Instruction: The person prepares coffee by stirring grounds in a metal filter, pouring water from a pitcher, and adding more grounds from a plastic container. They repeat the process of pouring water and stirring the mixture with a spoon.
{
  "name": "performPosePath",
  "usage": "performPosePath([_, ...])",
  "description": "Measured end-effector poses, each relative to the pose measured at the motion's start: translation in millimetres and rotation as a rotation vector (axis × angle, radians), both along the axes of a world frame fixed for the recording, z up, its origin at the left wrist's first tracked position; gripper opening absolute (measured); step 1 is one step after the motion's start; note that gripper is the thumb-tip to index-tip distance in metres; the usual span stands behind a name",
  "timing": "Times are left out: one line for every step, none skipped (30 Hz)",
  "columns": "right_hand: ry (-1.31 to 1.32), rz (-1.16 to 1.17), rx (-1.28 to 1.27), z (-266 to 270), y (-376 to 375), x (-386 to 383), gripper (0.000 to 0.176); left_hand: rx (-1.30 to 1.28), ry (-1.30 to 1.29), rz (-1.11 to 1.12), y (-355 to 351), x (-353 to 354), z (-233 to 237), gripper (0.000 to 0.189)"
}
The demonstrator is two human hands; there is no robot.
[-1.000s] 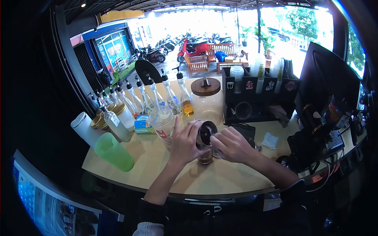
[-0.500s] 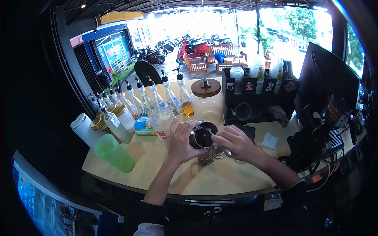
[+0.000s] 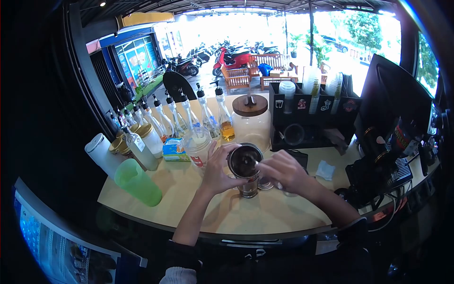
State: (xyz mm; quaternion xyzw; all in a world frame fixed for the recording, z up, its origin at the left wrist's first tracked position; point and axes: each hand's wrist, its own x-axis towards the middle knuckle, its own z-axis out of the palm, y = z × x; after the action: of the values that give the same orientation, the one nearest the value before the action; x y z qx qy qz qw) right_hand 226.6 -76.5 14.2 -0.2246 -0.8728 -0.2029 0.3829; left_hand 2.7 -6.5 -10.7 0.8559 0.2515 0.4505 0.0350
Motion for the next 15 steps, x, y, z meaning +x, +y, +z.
performPosePath([0.017,-0.026,-0.013,-1.1,3.7,1.6,0.039,-0.006,-0.006,-0.004,-0.4,-0.5,0.6,0.083])
performPosePath([0.017,-0.025,-0.014,-2.2,2.7,0.2,0.039,-0.007,-0.007,-0.003,0.2,-1.0,0.3,0.083])
performPosePath([0.001,0.047,-0.053,-3.1,1.5,-1.7,0.039,-0.010,-0.007,-0.022,1.6,-1.4,0.2,0.083])
performPosePath([-0.014,0.117,-0.091,-3.0,1.1,-2.5,0.038,-0.012,-0.008,-0.041,3.2,-1.3,0.5,0.083])
performPosePath([-0.015,0.116,-0.090,-1.9,1.1,-2.5,0.038,-0.010,-0.009,-0.042,4.5,-2.1,1.0,0.083])
performPosePath([-0.028,0.094,-0.079,-0.5,0.9,-2.3,0.040,-0.028,-0.002,-0.070,5.8,-3.8,1.3,0.083])
performPosePath([-0.039,0.071,-0.069,1.0,0.5,-2.2,0.041,-0.048,0.004,-0.098,6.6,-4.7,1.4,0.082])
performPosePath([-0.052,0.049,-0.061,2.4,0.4,-1.9,0.043,-0.049,0.004,-0.098,7.4,-4.5,1.9,0.082])
performPosePath([-0.057,0.023,-0.109,4.2,1.0,1.1,0.043,-0.085,-0.010,-0.141,8.6,-4.2,2.8,0.082])
performPosePath([-0.058,0.025,-0.109,4.0,1.0,0.0,0.043,-0.119,-0.024,-0.184,9.7,-4.5,3.9,0.083])
performPosePath([-0.078,0.092,-0.158,3.3,0.4,-1.4,0.044,-0.117,-0.025,-0.182,10.3,-5.3,4.9,0.083])
performPosePath([-0.098,0.158,-0.207,1.9,-1.0,-2.6,0.046,-0.107,-0.007,-0.195,10.9,-6.5,5.7,0.082])
performPosePath([-0.119,0.157,-0.245,-2.4,-1.9,-3.3,0.046,-0.096,0.013,-0.209,11.3,-7.2,6.4,0.081])
performPosePath([-0.120,0.156,-0.244,-2.0,-1.8,-2.9,0.046,-0.095,0.012,-0.209,11.4,-7.7,6.8,0.081])
performPosePath([-0.060,0.135,-0.262,-1.1,-1.2,-2.4,0.046,-0.167,0.008,-0.238,11.3,-8.5,7.0,0.080])
